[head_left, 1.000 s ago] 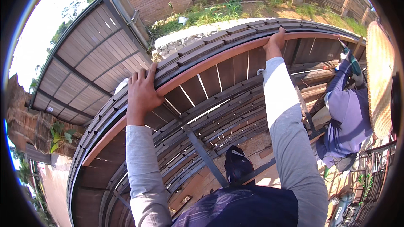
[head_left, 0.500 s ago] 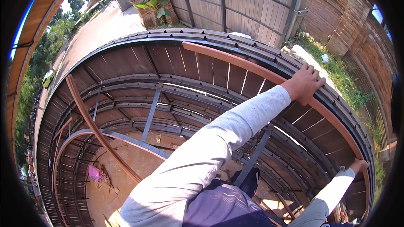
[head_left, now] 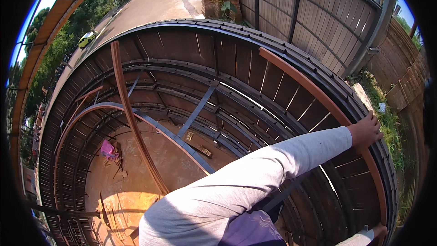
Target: The person holds wooden slats against a circular metal frame, supporting them while a coworker uses a power drill to fasten them with screws.
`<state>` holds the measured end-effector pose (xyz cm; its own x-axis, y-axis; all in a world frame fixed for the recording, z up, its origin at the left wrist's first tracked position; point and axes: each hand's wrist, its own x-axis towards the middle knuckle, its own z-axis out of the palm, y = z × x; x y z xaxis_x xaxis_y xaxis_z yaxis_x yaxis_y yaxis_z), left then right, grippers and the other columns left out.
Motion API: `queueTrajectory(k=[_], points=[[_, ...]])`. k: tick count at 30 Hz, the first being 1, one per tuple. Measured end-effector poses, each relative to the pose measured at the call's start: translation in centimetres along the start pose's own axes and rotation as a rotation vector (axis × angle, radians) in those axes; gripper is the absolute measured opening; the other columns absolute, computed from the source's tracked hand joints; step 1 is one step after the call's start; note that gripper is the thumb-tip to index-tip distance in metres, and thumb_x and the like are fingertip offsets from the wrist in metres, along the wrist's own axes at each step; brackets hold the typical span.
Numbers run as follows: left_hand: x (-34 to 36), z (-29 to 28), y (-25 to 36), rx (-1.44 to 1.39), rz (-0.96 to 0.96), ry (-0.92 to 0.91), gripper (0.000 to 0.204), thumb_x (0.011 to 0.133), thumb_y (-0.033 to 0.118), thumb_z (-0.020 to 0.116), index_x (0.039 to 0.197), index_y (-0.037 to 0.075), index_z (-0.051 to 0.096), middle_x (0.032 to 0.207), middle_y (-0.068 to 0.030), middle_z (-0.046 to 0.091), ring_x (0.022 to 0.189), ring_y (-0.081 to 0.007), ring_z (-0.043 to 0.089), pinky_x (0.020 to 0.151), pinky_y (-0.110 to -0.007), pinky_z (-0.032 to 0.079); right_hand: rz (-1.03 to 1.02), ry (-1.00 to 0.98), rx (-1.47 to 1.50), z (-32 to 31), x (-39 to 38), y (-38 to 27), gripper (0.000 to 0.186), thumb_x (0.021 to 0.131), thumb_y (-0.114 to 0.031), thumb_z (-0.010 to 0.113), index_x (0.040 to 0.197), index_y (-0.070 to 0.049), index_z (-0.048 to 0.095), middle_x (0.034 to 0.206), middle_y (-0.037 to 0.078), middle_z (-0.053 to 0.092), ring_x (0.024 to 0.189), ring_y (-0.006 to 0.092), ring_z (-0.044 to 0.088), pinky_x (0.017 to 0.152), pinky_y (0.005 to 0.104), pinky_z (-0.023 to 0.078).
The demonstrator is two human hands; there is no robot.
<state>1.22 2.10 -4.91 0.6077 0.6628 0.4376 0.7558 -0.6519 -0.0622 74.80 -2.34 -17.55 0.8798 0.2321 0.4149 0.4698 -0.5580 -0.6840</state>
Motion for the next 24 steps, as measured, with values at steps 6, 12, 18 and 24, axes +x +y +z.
queueTrajectory(k=[6, 12, 18, 24], points=[[-0.4, 0.4, 0.2, 0.012, -0.021, 0.064, 0.106, 0.065, 0.055, 0.089, 0.154, 0.009, 0.055, 0.133, -0.0185, 0.065, 0.134, -0.0412, 0.057, 0.122, -0.068, 0.027, 0.102, -0.032, 0.243, 0.6, -0.7, -3.1, 0.061, 0.09, -0.029, 0.068, 0.136, 0.011, 0.062, 0.123, 0.03, 0.073, 0.11, 0.0492, 0.073, 0.098, 0.0565, 0.06], [-0.1, -1.2, 1.1, -0.04, 0.014, 0.027, 0.107, 0.064, 0.051, 0.089, 0.155, 0.008, 0.055, 0.135, -0.0186, 0.065, 0.135, -0.041, 0.057, 0.122, -0.068, 0.029, 0.366, -0.027, 0.632, -2.6, -1.8, -2.8, 0.063, 0.097, -0.033, 0.058, 0.141, 0.013, 0.057, 0.127, 0.03, 0.071, 0.111, 0.0481, 0.072, 0.098, 0.0559, 0.061], [-1.3, -5.7, 0.0, -0.066, 0.042, -0.152, 0.112, 0.066, 0.028, 0.089, 0.164, 0.01, 0.039, 0.145, -0.028, 0.056, 0.141, -0.049, 0.05, 0.125, -0.062, 0.029, 0.456, -0.122, 1.449, -9.5, -11.6, -8.8, 0.061, 0.103, -0.037, 0.05, 0.143, 0.008, 0.057, 0.137, 0.023, 0.068, 0.117, 0.0423, 0.071, 0.103, 0.0565, 0.06], [-0.9, -4.9, 0.0, -0.109, 0.089, -0.061, 0.113, 0.06, 0.021, 0.084, 0.164, 0.009, 0.04, 0.142, -0.0267, 0.055, 0.133, -0.0493, 0.051, 0.12, -0.057, 0.036, 0.768, 0.162, 1.161, -12.8, -16.7, -14.9, 0.082, 0.099, -0.061, 0.057, 0.142, 0.008, 0.06, 0.14, 0.024, 0.066, 0.117, 0.0366, 0.068, 0.097, 0.0482, 0.055]])
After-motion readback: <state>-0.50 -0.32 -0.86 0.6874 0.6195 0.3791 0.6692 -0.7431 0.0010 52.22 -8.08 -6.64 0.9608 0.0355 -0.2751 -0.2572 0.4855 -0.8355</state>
